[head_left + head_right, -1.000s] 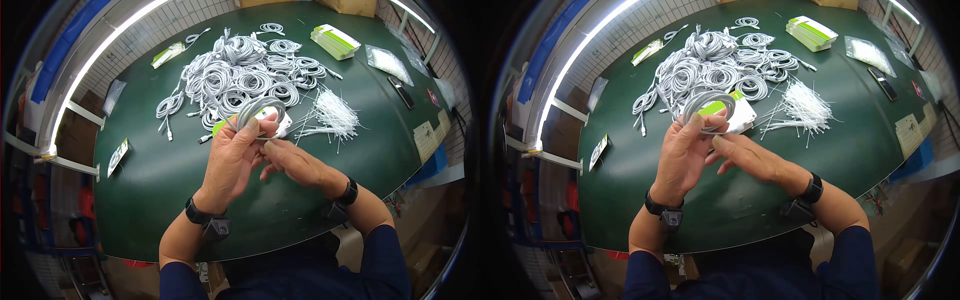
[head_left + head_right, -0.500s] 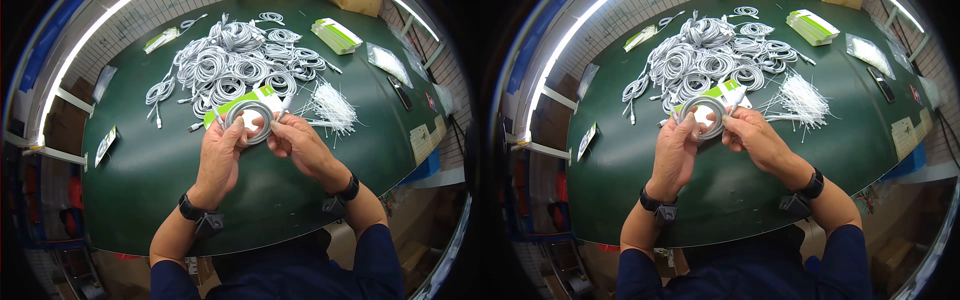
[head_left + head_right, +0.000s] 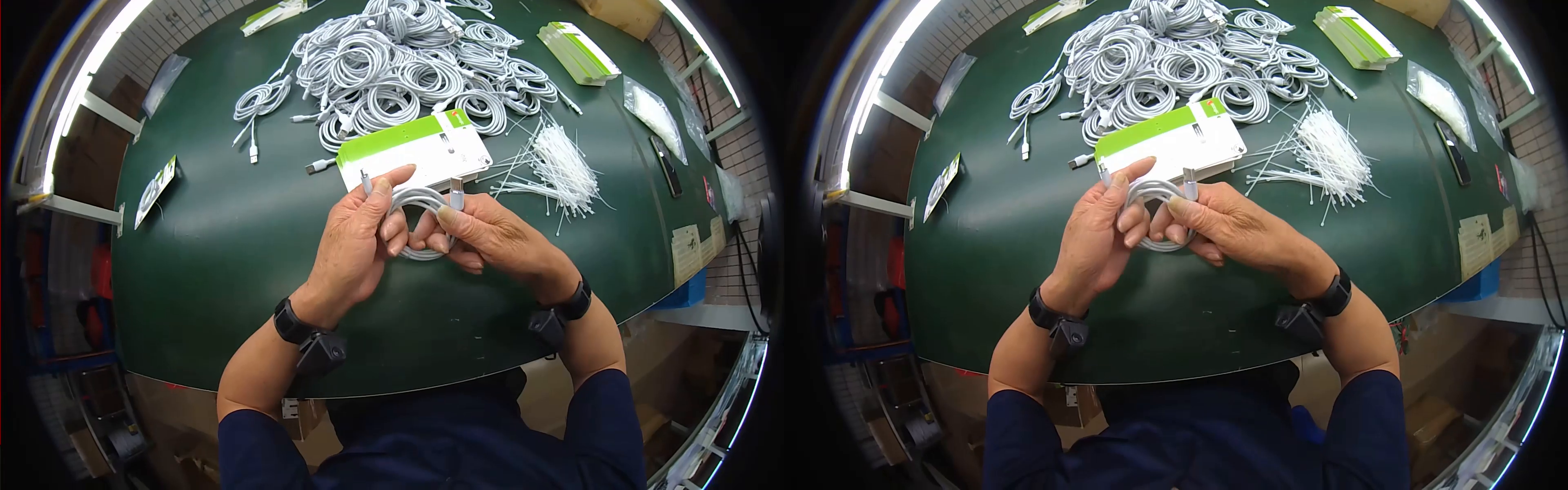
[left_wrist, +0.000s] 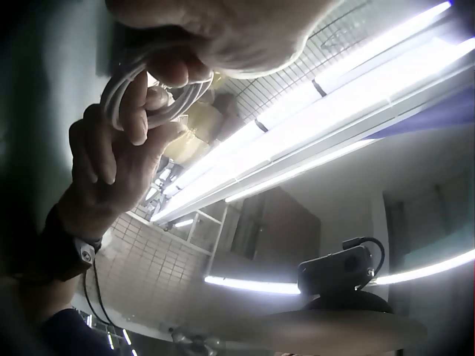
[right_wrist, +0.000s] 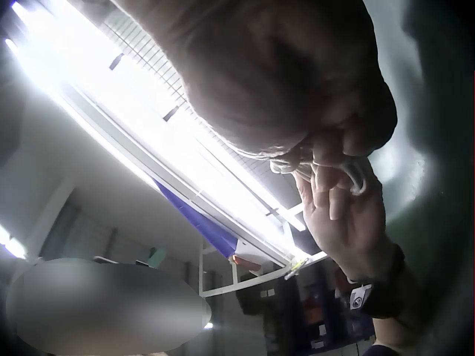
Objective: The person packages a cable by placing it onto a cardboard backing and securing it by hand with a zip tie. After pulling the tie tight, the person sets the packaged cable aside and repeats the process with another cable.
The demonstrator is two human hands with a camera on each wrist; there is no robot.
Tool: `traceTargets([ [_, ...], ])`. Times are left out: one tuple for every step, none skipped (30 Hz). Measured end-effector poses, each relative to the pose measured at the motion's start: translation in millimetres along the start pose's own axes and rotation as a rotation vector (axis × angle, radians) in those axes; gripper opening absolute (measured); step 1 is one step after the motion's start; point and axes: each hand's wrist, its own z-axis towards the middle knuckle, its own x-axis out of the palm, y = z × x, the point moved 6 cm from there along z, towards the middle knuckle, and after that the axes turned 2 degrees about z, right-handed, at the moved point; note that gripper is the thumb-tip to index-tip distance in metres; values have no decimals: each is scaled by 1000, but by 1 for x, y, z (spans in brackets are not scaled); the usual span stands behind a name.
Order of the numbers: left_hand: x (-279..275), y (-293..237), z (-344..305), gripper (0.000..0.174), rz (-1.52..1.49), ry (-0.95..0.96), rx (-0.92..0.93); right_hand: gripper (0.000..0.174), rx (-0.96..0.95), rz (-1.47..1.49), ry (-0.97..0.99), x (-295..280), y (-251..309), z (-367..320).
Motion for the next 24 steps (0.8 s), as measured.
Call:
traceTargets([
  [-5,0,-1,49,52,22,-13,50,22,6,38,3,-1,-1],
  [-9,0,-2,51,104,45,-26,51,44,12,76,5,-3,-1],
  [-10,-1,-3,52,144,71,-33,55,42,0,116,8,-4,-1],
  [-9,-3,-6,52,158,80,-37,55,72,34,130,8,-6,-1],
  [-8,-6,-9,52,170,88,-41,56,103,69,144,9,-7,-2],
  [-7,-7,-12,52,183,97,-43,56,133,102,159,10,-8,-3],
  [-6,-8,-13,53,143,98,-26,53,136,109,136,10,-7,-2],
  [-9,-6,-11,53,114,90,-40,52,141,39,146,10,-7,-1],
  [-12,-4,-8,53,85,82,-52,51,144,-33,158,9,-5,0],
  [-13,-3,-7,53,59,76,-61,50,144,-107,169,7,-4,3],
  [-11,-2,-9,50,179,82,-57,49,127,-188,187,8,-4,5],
  [-6,-2,-11,48,301,89,-54,49,136,-213,210,8,-7,5],
  [-1,-2,-12,46,423,99,-51,49,144,-239,231,8,-12,3],
  [2,-2,-13,45,545,110,-48,49,153,-264,250,6,-19,1],
  [2,0,-11,50,652,194,-32,49,129,-272,343,6,-22,2],
  [0,1,-12,50,746,220,-36,49,144,-308,349,5,-25,0],
  [0,0,-13,51,840,245,-40,48,159,-343,357,4,-26,-2],
  [1,1,-15,52,932,269,-45,48,175,-378,366,7,-23,-3],
  [2,1,-15,47,1018,268,6,48,189,-407,352,8,-22,-4],
  [2,1,-16,43,1014,249,21,47,201,-436,338,10,-20,-4],
  [0,2,-17,39,1011,231,36,47,213,-464,324,12,-19,-5],
  [-1,3,-17,34,1009,213,52,46,220,-465,298,14,-17,-4],
  [-4,3,-17,30,997,178,88,45,226,-466,272,15,-16,-4],
  [-7,5,-17,26,988,146,126,44,228,-468,243,15,-15,-3],
])
